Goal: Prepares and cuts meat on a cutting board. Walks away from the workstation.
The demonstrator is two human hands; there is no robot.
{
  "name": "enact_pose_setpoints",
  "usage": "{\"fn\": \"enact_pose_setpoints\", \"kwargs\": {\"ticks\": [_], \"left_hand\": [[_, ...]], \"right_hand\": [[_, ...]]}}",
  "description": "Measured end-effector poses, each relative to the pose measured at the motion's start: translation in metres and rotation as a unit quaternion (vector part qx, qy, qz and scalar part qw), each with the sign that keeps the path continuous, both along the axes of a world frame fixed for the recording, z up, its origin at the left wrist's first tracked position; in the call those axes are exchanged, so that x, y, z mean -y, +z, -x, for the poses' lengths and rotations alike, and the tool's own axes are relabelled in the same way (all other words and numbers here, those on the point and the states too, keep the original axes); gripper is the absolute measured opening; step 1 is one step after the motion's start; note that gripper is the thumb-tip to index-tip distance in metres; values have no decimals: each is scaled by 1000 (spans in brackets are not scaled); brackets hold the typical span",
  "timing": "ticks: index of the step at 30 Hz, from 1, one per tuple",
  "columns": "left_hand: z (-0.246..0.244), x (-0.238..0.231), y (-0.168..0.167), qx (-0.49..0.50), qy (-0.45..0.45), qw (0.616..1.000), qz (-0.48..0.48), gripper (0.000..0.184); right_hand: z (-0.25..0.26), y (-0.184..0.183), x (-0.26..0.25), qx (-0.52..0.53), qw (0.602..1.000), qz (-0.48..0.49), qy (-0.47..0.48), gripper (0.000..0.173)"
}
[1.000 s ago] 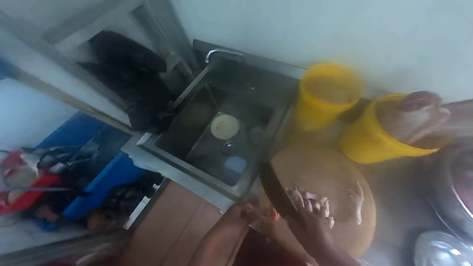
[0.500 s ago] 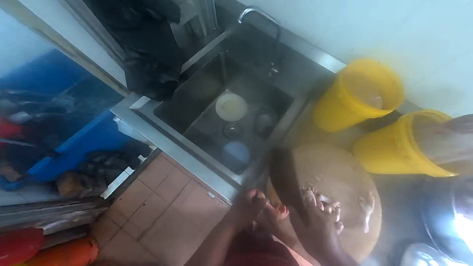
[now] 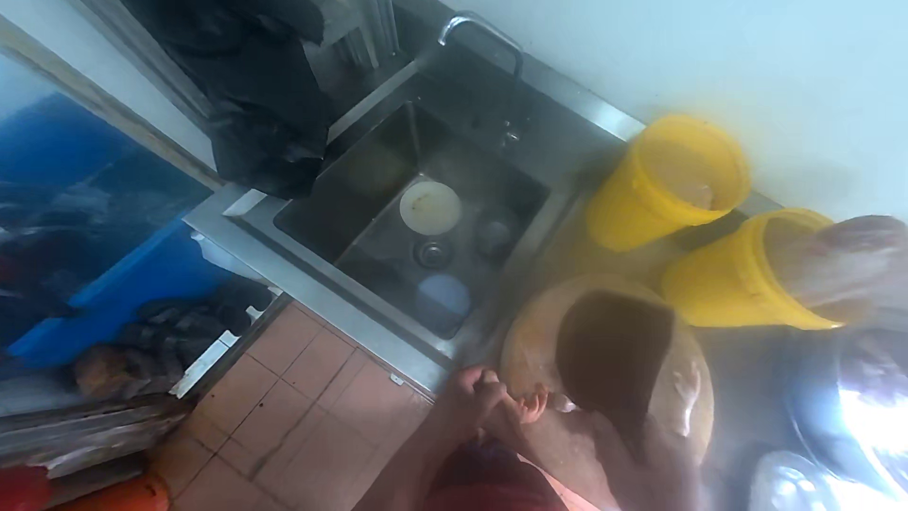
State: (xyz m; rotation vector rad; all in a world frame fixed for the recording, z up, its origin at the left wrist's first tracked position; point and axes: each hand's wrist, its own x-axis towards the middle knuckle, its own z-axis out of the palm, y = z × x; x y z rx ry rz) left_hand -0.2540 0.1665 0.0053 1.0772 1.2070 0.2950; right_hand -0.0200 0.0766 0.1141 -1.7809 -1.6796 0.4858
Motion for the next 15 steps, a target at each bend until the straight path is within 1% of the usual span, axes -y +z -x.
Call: {"fn": "enact_pose_setpoints", "kwargs": {"ticks": [1,2,3,4,5,7,9,12,13,15], "left_hand": [[-1,-1,0,-10,-4,1000,-5,24],[-2,-1,2,-26,-10,1000,-8,25],[-3,0,2,-32,-8,999,-9,26],[-4,2,2,-37,0,999,-11,26],[-4,2,2,-38,8,999,-16,25],[-1,1,3,-33,21,999,-20,23],[1,4,3,-22,26,999,-5,21],[2,5,2,-12,39,999,12,22],[3,6,2,-7,47,999,16,22],[3,8,0,22,79,996,27,21]], "right_hand": [[2,-11,4,43,999,22,5,29],[2,-28,8,103,992,77,16,29],[2,-44,11,160,975,154,28,31],[0,-54,14,188,958,215,38,34],[-3,-60,15,199,949,240,44,36],[-12,-66,20,194,947,249,51,35],[-23,-66,32,161,948,272,43,35],[-38,-51,38,96,930,355,19,42],[-40,-46,39,78,927,368,5,40],[-42,-40,42,71,929,363,-20,38]]}}
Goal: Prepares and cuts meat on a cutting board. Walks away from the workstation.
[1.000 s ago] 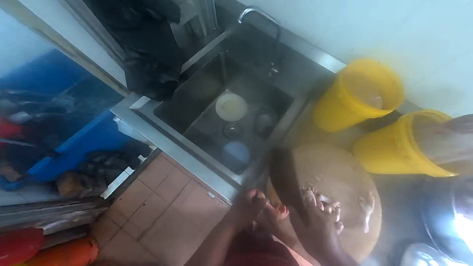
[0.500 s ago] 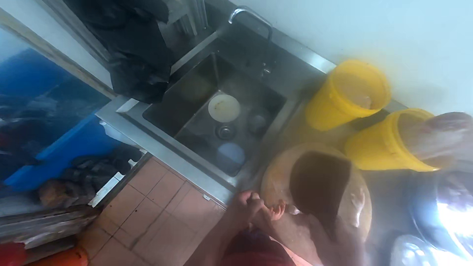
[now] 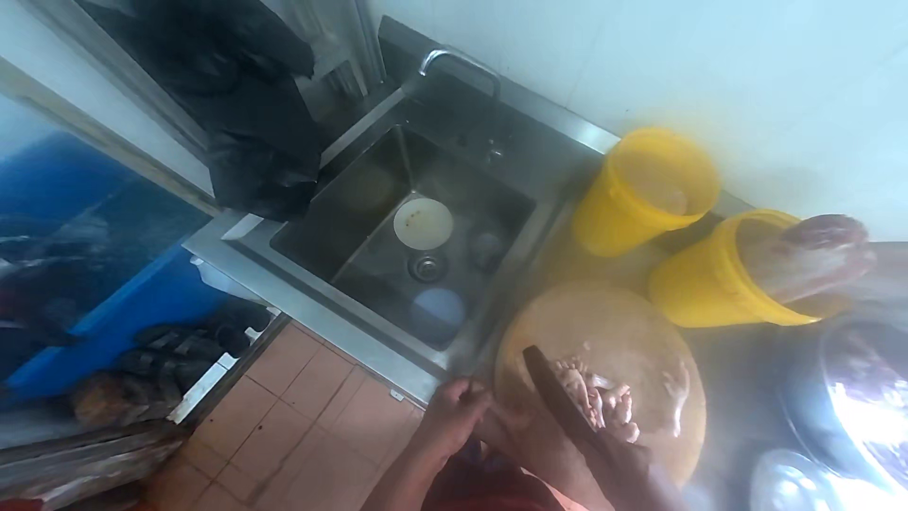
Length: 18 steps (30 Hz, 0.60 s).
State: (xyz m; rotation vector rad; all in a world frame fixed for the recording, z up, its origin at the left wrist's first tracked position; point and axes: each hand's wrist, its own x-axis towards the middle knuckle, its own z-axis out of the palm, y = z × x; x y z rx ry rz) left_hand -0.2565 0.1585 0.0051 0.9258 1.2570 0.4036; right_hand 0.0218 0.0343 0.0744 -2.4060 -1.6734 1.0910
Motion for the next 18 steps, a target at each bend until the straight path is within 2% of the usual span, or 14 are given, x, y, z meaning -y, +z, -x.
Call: {"fn": "enact_pose_setpoints", "kwargs": {"ticks": [2,4,7,9,11,12,14,16,17,18], "left_hand": [[-2,5,-3,57,45,997,17,22],[-7,14,-5,101,52,993,19,26],[-18,37,-11,52,13,994,-96,25],[-23,52,-18,24,18,982,-185,23],[-28,61,-19,10,42,979,-201,21],[-30,63,-18,-2,50,980,-195,21],[-31,62,-17,-35,44,981,-184,22],[-29,62,-16,-62,20,982,-178,23],[-29,64,-16,-64,20,982,-176,23],[-29,63,-16,-63,21,982,-178,22]], "right_hand": [[-1,6,-2,1,999,-32,-22,37],[4,18,-9,-23,994,-90,-51,34],[18,51,-24,-68,973,-212,-63,31],[29,75,-32,-88,941,-323,-49,29],[41,83,-31,-100,909,-402,-46,29],[46,76,-27,-106,903,-414,-49,28],[56,39,-19,-65,925,-372,-37,25],[61,3,-17,36,984,-172,9,33],[61,-5,-18,58,995,-79,28,38],[60,-9,-20,71,996,-37,41,39]]}}
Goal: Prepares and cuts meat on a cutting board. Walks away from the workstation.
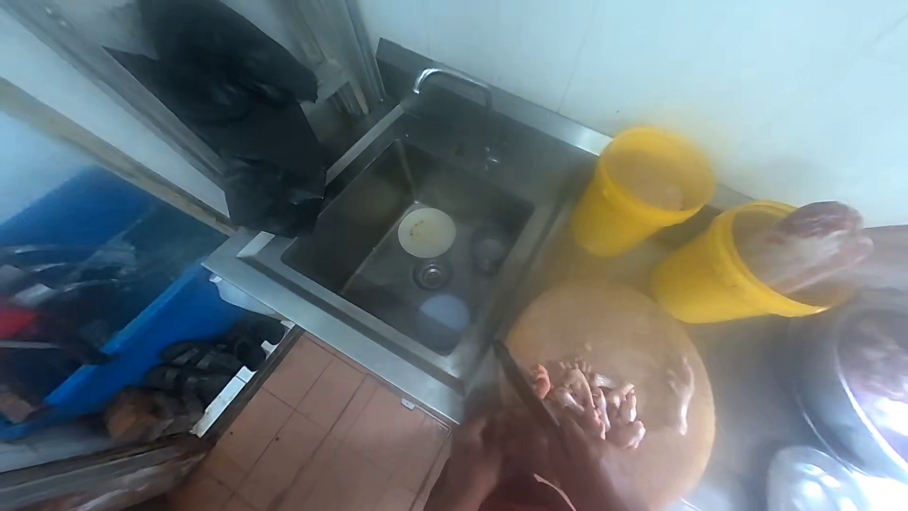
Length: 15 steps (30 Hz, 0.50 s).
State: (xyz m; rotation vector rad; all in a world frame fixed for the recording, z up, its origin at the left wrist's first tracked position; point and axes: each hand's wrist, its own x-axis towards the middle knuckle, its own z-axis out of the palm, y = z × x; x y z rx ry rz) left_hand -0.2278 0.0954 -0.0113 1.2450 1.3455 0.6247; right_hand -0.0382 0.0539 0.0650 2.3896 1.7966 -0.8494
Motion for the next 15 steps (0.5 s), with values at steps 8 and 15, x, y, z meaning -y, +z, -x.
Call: {"fn": "enact_pose_setpoints", "kwargs": {"ticks": [8,15], "left_hand": [[0,-2,16,-54,-40,994,-91,22],[-80,-52,62,-229,-336,881,-242,57]], "right_hand": [[-34,13,10,-153,978,82,-116,48],[-104,21,95,-241,933,-114,-241,31]]}}
